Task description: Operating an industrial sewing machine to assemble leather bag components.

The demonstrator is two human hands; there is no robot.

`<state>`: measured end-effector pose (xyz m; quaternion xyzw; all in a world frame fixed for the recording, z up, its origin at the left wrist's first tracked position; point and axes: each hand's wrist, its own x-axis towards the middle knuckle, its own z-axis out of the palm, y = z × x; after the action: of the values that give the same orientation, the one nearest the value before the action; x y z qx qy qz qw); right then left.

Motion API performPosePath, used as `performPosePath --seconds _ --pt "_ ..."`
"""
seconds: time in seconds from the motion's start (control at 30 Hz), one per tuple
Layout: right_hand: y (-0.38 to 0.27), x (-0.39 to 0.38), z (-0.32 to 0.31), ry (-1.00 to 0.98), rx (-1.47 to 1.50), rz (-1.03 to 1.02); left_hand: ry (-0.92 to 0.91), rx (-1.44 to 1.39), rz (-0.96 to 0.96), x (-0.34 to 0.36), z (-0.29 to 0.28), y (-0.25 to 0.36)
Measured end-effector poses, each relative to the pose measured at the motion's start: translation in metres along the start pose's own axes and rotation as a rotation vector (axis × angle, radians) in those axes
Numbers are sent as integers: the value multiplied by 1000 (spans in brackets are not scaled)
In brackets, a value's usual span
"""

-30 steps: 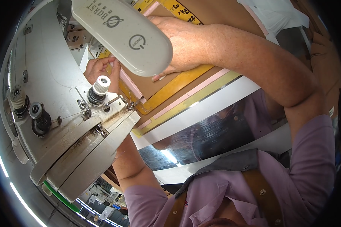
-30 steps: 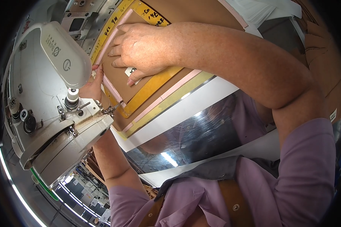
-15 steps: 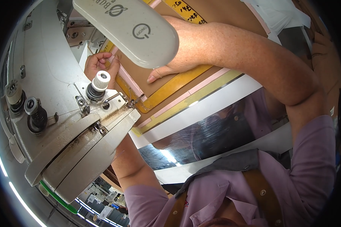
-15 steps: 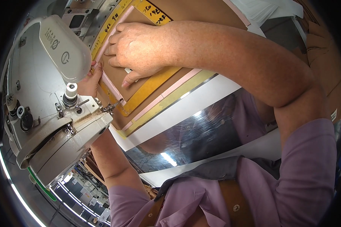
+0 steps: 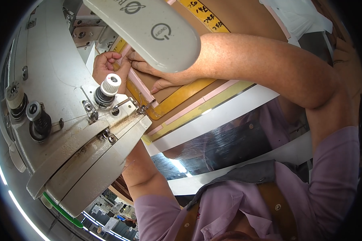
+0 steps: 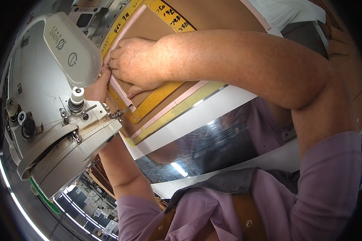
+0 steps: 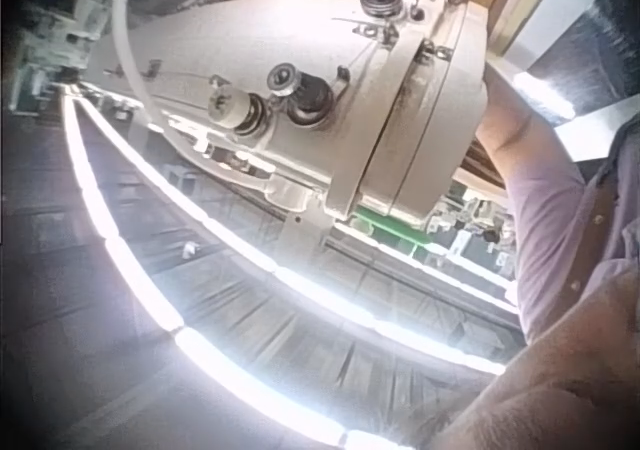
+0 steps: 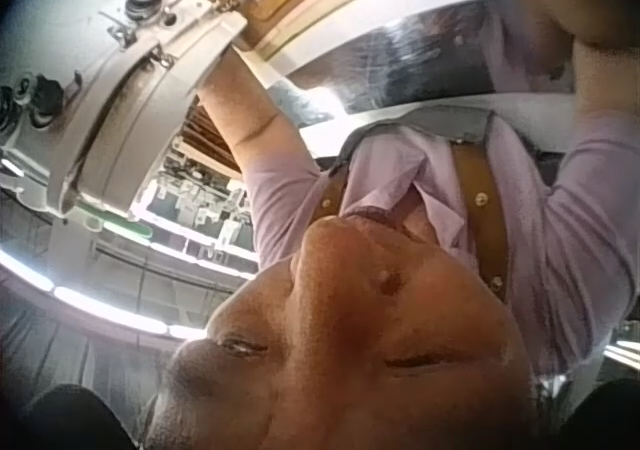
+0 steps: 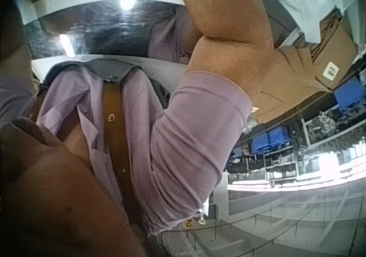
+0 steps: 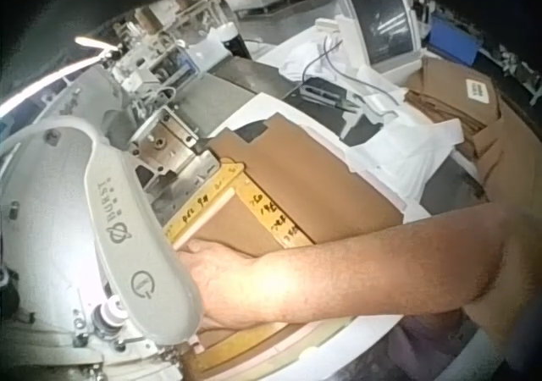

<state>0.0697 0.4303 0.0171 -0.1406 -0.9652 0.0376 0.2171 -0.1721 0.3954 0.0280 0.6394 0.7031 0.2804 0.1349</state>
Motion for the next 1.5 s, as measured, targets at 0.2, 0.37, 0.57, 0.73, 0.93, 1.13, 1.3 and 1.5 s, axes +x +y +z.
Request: performPosePath --seconds 0.2,0.37,0.57,0.73,0.93,1.13,1.3,1.5 --pt "-8 16 2 -64 -4 27 148 -443 14 -27 -8 -41" --pt "-3 11 1 -142 -28 54 76 34 25 -101 -13 2" --pt "-6 6 8 -82 -22 73 156 -382 -297 -190 -5 57" --pt "-4 7 7 -26 37 68 29 241 70 -182 -1 78" --pt "-5 -3 8 -68 75 106 52 470 146 -179 17 93" --pt "-2 -7 6 -85 112 105 149 478 229 -177 31 86" --pt "-2 -10 10 -45 127 95 79 477 132 -181 36 99" --pt "-5 -4 2 -71 79 98 22 498 1 -182 32 114"
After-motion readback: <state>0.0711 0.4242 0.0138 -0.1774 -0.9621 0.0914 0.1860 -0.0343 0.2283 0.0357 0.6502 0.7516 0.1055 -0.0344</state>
